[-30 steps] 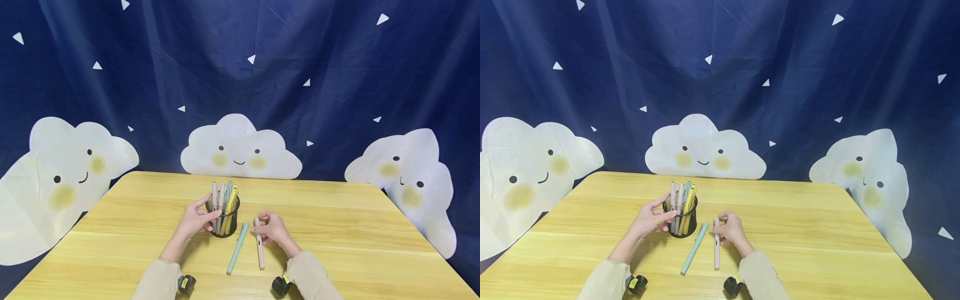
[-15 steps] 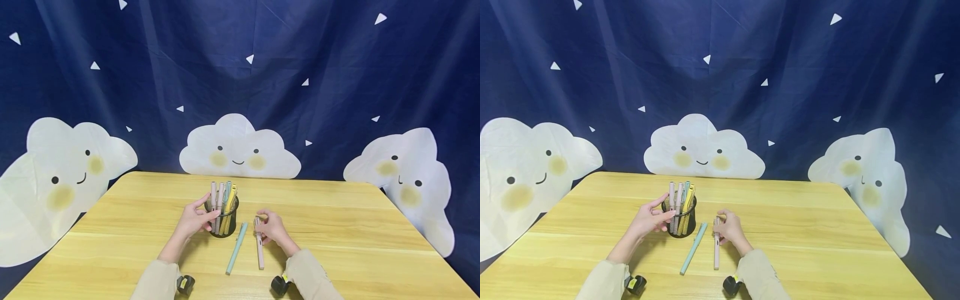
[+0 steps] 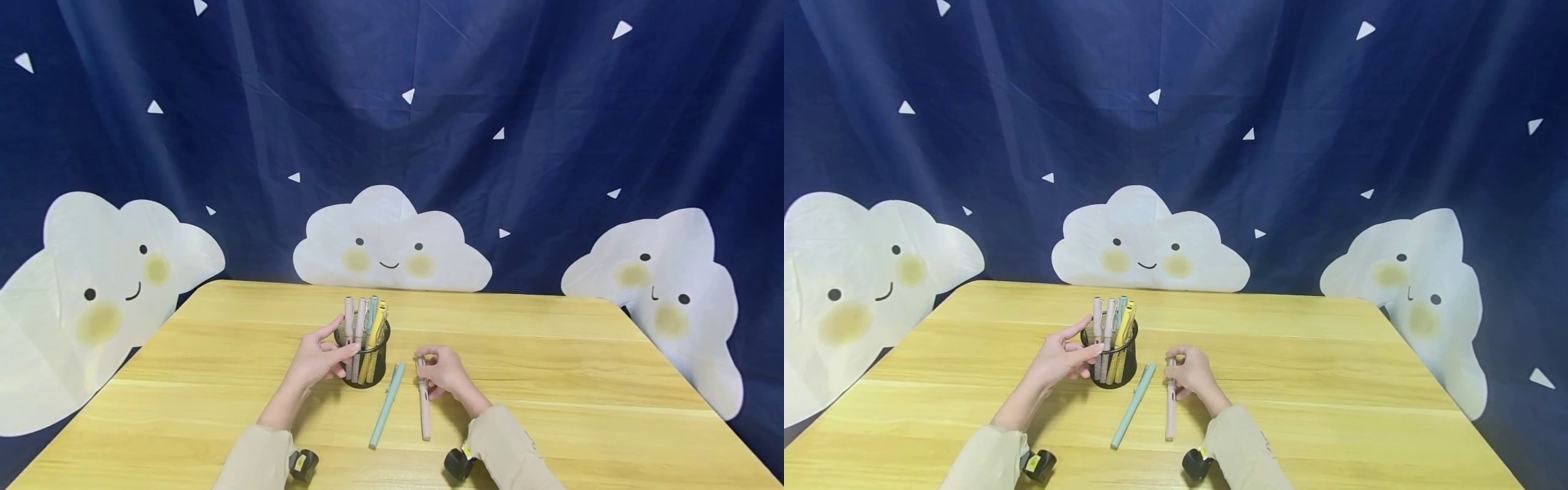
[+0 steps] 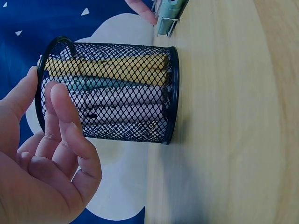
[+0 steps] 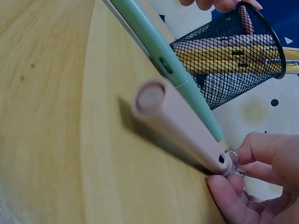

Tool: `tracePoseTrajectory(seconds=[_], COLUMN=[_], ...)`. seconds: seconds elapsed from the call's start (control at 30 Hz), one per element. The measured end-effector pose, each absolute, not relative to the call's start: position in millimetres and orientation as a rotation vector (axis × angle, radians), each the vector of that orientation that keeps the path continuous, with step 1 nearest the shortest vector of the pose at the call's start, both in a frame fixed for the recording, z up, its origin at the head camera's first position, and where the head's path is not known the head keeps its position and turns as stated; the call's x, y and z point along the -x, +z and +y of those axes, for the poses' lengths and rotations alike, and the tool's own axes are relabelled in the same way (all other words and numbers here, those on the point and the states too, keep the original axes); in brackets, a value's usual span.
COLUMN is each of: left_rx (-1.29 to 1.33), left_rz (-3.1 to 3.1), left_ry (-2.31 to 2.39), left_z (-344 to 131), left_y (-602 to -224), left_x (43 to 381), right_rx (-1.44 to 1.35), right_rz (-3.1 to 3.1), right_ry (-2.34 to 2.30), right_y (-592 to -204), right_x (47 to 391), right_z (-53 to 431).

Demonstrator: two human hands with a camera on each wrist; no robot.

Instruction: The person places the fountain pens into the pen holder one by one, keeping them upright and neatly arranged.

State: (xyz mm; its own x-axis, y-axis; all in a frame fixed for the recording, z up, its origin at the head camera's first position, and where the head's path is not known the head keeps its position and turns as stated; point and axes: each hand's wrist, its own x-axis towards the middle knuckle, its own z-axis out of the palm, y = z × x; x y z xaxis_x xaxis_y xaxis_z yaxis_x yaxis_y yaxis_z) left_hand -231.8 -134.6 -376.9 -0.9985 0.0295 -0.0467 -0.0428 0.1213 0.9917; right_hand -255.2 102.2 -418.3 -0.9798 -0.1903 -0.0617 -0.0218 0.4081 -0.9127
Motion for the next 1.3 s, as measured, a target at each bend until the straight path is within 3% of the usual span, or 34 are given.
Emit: tracePoseTrajectory(seconds=[1.3], left_rx=[0.018], left_rz=[2.338], left_ry=[2.026], left_z=[-134.2], left_y=[-379.0], left_x=[232.8], right_rx=[0.186], right_rz=[2.267], right_ry=[-1.791], right_y=[-411.8], right_x=[255.0], right_z=[105.1])
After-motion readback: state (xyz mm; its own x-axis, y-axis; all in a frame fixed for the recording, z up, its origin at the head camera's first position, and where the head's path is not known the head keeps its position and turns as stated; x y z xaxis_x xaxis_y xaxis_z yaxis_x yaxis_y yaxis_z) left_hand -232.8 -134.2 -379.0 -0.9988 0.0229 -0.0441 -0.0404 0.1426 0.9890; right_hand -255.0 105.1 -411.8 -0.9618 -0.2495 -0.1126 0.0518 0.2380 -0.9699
